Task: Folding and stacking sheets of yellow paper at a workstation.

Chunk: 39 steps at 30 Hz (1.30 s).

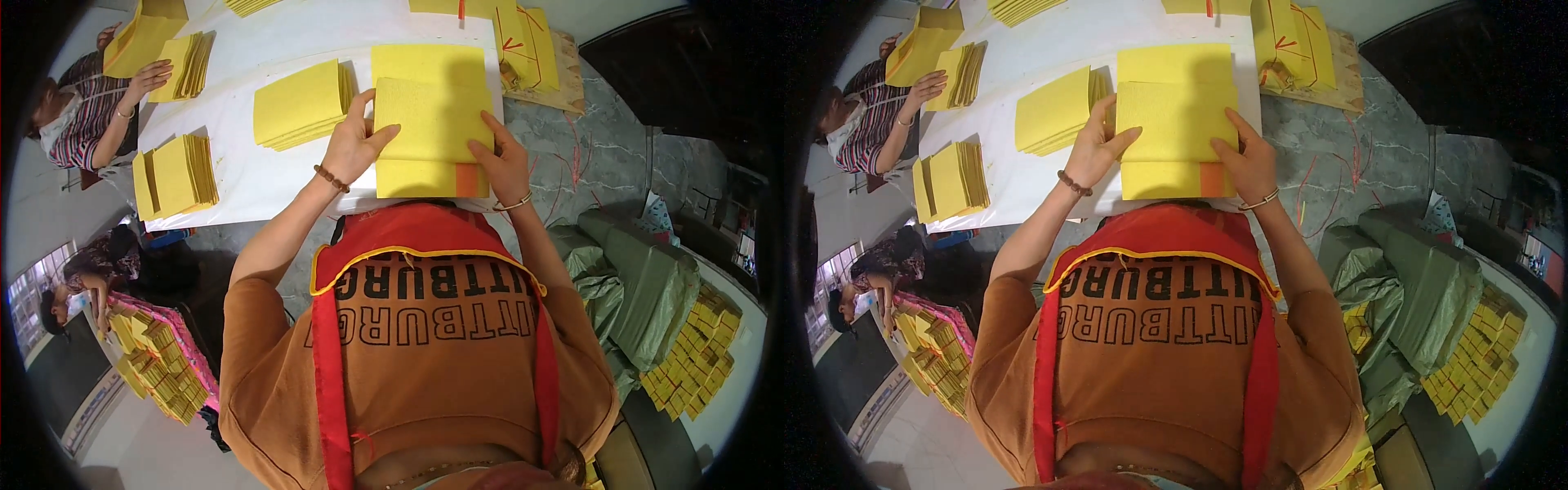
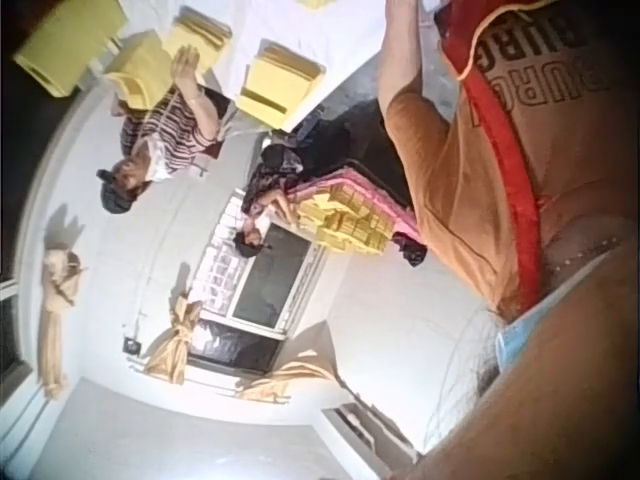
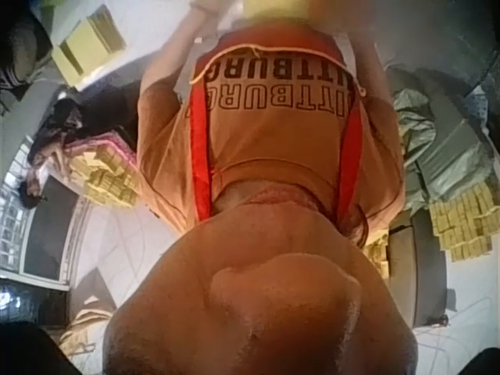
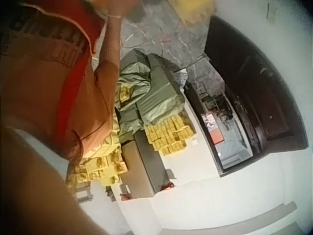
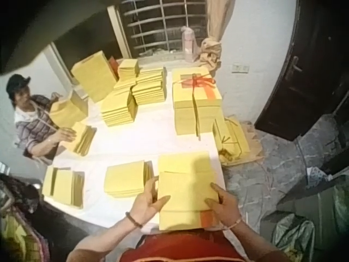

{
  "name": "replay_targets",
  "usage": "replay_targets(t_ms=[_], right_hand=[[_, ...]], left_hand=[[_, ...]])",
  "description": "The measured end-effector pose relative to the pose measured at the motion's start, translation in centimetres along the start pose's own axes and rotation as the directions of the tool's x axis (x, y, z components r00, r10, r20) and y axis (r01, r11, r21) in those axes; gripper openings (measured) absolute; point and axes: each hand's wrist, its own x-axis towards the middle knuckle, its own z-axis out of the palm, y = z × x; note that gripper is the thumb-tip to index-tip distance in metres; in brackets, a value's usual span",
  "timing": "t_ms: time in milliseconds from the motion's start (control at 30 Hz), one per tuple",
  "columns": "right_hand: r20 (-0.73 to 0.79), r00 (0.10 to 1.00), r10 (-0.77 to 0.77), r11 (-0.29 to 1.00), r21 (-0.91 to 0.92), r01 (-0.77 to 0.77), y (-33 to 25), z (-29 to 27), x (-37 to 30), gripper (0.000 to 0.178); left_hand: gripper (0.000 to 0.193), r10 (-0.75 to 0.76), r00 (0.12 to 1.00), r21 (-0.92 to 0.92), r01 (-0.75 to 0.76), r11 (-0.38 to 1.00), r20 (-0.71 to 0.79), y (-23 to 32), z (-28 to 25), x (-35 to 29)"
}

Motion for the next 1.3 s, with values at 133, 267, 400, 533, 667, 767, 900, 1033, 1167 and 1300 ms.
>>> replay_targets(t_ms=[133, 267, 400, 533, 667, 767, 900, 1033, 1167, 1300], right_hand=[[0.016, 0.999, 0.033, 0.999, -0.034, -0.032, -0.5, -0.3, 0.2, 0.052], [0.021, 0.998, 0.060, 0.998, -0.013, -0.060, -0.6, 0.0, 0.2, 0.052], [0.018, 1.000, 0.006, 0.999, -0.039, -0.005, -0.7, -0.1, 0.1, 0.051], [0.017, 0.998, 0.056, 0.974, -0.220, -0.051, -2.7, 0.2, -0.2, 0.048], [0.154, 0.876, -0.457, 0.441, -0.816, 0.374, -2.0, 0.3, -3.0, 0.051], [0.396, 0.868, -0.299, 0.379, -0.786, 0.488, -0.2, 0.2, -4.4, 0.058], [0.412, 0.874, -0.256, 0.451, -0.749, 0.485, -0.1, -0.1, -4.7, 0.061], [0.446, 0.870, -0.212, 0.496, -0.718, 0.489, -0.7, -0.9, -4.5, 0.060], [0.292, 0.954, -0.068, 0.996, -0.027, 0.079, -1.1, -2.3, -3.2, 0.050], [0.054, 0.992, -0.118, 0.986, 0.124, 0.110, -2.3, -1.9, -1.9, 0.045]], left_hand=[[0.050, 0.405, 0.914, 0.719, -0.295, 0.629, 0.022, 3.2, -0.3, -1.0], [0.054, 0.602, 0.726, 0.754, -0.588, 0.292, 0.333, 3.4, 1.6, -0.8], [0.062, 0.473, 0.682, 0.670, -0.706, 0.229, 0.558, 0.6, 3.4, -0.7], [0.064, 0.413, 0.682, 0.684, -0.709, 0.172, 0.603, -0.3, 3.4, -0.5], [0.060, 0.409, 0.686, 0.664, -0.715, 0.221, 0.602, -0.5, 3.4, -0.5], [0.056, 0.409, 0.683, 0.670, -0.715, 0.200, 0.606, -0.6, 3.5, -0.5], [0.053, 0.467, 0.677, 0.689, -0.702, 0.179, 0.569, -1.0, 3.6, -0.5], [0.050, 0.594, 0.618, 0.670, -0.722, 0.170, 0.515, -0.7, 4.0, -0.7], [0.048, 0.594, 0.595, 0.757, -0.653, -0.034, 0.541, -0.5, 5.3, -1.0], [0.047, 0.655, 0.621, 0.811, -0.585, 0.022, 0.431, -0.3, 5.1, -0.6]])
